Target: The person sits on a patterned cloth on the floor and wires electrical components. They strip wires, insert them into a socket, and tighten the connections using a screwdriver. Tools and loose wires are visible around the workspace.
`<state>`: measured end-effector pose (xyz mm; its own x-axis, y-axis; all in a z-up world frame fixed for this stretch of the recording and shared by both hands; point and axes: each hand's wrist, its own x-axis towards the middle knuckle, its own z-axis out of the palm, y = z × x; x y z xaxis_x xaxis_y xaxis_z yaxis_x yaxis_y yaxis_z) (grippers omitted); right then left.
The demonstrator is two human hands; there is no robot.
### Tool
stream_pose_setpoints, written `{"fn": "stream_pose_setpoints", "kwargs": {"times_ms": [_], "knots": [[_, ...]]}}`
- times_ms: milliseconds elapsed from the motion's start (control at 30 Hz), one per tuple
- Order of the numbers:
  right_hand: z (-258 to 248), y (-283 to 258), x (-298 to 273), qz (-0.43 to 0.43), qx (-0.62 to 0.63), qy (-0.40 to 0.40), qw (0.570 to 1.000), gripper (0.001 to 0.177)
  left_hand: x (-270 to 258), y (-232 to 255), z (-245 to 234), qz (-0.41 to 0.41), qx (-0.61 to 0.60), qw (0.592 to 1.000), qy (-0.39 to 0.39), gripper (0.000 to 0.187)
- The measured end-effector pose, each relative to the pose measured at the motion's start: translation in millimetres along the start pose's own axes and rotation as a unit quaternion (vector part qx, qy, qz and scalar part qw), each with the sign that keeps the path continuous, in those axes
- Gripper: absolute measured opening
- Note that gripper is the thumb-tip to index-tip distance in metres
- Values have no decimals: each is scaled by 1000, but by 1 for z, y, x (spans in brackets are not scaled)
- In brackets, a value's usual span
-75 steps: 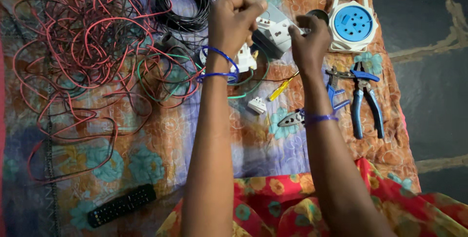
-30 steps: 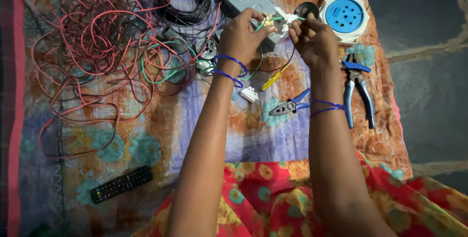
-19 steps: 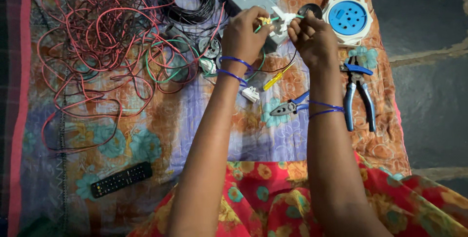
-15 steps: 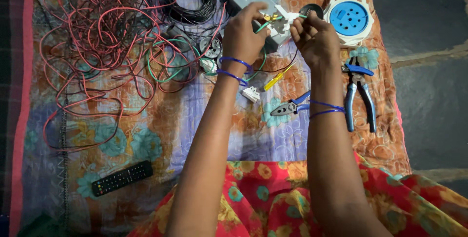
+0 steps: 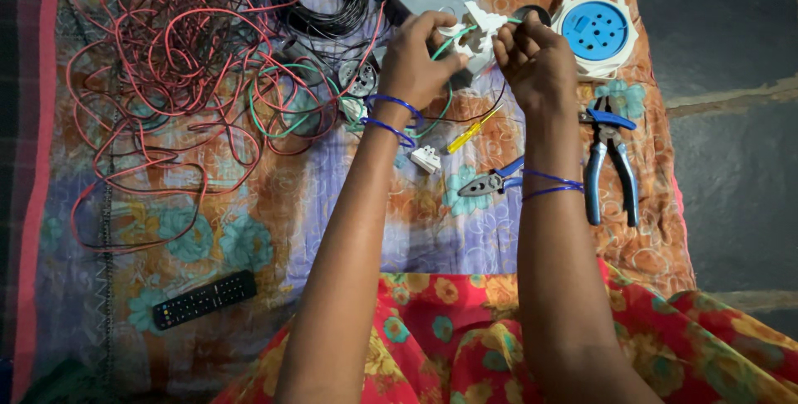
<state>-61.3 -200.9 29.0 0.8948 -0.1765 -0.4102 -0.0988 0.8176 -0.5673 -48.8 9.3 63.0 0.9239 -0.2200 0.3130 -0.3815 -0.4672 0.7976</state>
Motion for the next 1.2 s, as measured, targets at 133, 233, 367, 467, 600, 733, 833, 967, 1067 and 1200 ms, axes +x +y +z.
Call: {"fn": "stream_pose_setpoints", "kwargs": {"times_ms": [133, 233, 367, 467, 600, 733, 833, 967, 1067, 1200], "knots": [[3, 2, -1, 26, 27, 26, 999, 15, -2, -4, 7, -26, 53, 998, 3, 57], [-2, 3, 5, 16, -15, -5, 1000, 12, 3, -12, 12, 116, 31, 992, 31, 72], [-4, -6, 22, 27, -99, -53, 993, 11, 4, -15, 13, -10, -72, 992, -101, 54], [5, -10, 22, 37, -180, -46, 982, 14, 4, -10, 8, -165, -203, 945, -196, 39], [26, -6, 7, -1, -325, 19, 946, 19, 5, -2, 5, -230, -191, 938, -173, 26], [29, -3, -5, -227, -598, 86, 764, 23, 7, 8, 9, -300, -194, 925, -126, 20], [21, 2, -18, -478, -629, 58, 611, 34, 12, 14, 15, -314, -254, 912, -74, 19], [33, 2, -28, -274, -426, 3, 862, 53, 13, 9, 12, -321, -282, 900, -82, 19], [40, -8, -45, -211, -432, -88, 872, 60, 9, 2, 8, -324, -330, 882, -92, 19], [49, 1, -49, -162, -456, -156, 861, 48, 5, -3, 6, -336, -395, 850, -93, 22]]}}
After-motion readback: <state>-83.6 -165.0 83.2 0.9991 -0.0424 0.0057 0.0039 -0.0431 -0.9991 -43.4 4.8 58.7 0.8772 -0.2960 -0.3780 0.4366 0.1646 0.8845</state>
